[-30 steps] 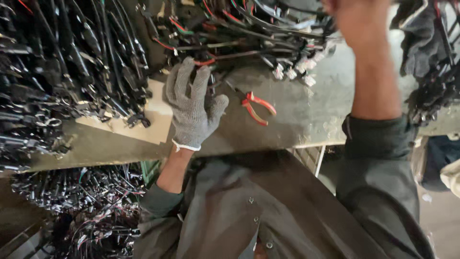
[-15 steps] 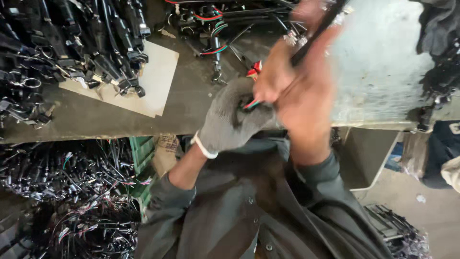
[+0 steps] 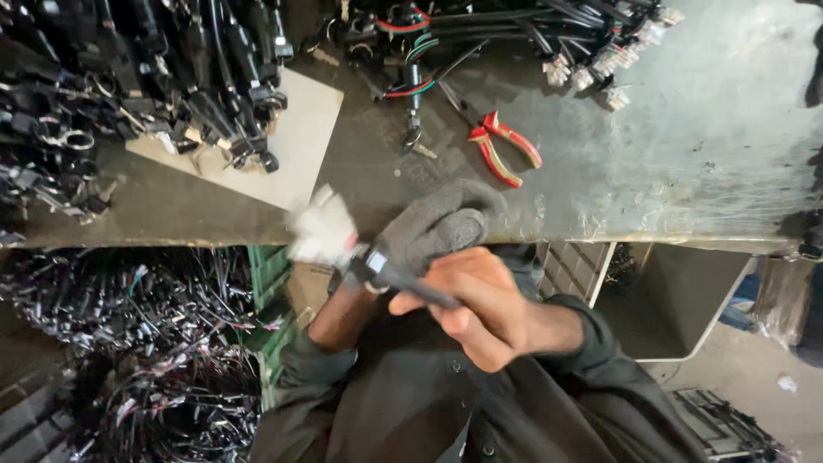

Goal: The person holds a black cable in a gloved hand and uses red-handled pliers to strip insulation from its end, exposing inner wires. They repeat the stripping on multiple cable ends and set finished cables with the pile of completed wire harnesses on the workbench.

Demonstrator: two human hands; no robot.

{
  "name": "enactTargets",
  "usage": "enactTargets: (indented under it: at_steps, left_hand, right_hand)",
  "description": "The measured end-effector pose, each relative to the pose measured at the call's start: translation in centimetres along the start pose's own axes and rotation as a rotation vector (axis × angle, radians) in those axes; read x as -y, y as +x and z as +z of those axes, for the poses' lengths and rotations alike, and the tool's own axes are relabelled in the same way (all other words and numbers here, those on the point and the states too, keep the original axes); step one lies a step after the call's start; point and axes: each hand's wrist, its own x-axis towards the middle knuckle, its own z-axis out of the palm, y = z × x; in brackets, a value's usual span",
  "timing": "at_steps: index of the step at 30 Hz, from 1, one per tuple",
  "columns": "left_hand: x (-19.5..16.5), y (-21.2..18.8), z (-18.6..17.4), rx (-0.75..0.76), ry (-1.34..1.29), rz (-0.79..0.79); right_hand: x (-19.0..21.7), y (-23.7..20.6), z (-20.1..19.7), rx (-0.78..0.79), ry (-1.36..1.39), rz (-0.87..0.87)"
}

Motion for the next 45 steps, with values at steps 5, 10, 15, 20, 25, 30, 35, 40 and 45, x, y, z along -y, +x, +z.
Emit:
enactTargets:
  at_steps: [5,10,15,20,25,30,35,40,45]
  left_hand:
    - [-2.8,-0.6,-1.7,-0.08,-0.22,-0.001]
    - [-4.3,-0.9,-2.6,-0.182,-0.265,0.189]
    - [-5.3,-0.5,-2.1,-0.26,-0.317,-0.017]
    - [-3.5,0.6,2.3,0.09,-0.13,0.373]
    - [-3.6,0.0,2.7,0.256,-0.026,-0.003]
    - [-3.6,1.4,-0.8,0.032,0.388,0.341]
    - [-2.2,2.5,-2.9,-0.352,-0.151,-0.262]
    - [-2.5,3.0,-5.8,-0.22,-0.552,-0.228]
    - [-1.6,3.4,-4.4,-0.353,0.106,0.084]
  right_hand:
    - [-0.4,1.4,-0.6,0.133,-0.879,0.268]
    - [-2.8,3.1,-0.4,0.059,-0.738,0.21]
    - [-0.1,4.6,-3.8,-0.139,-0.778,0.126]
    - [4.8,9.1,-4.9,-0.148,0.373,0.258]
    - [2.8,4.0,-10.4,-0.18,0.812,0.259]
    - [0.2,-0.6,-12.4,-0.206,0.8,0.072]
    - [-4.2,5.3,-7.6,-0.634,0.202,0.084]
    - [-10.3,0.8,-2.6,-0.152,0.216,0.859]
    - [-11.8,-2.8,-3.1,-0.186,0.292,0.63]
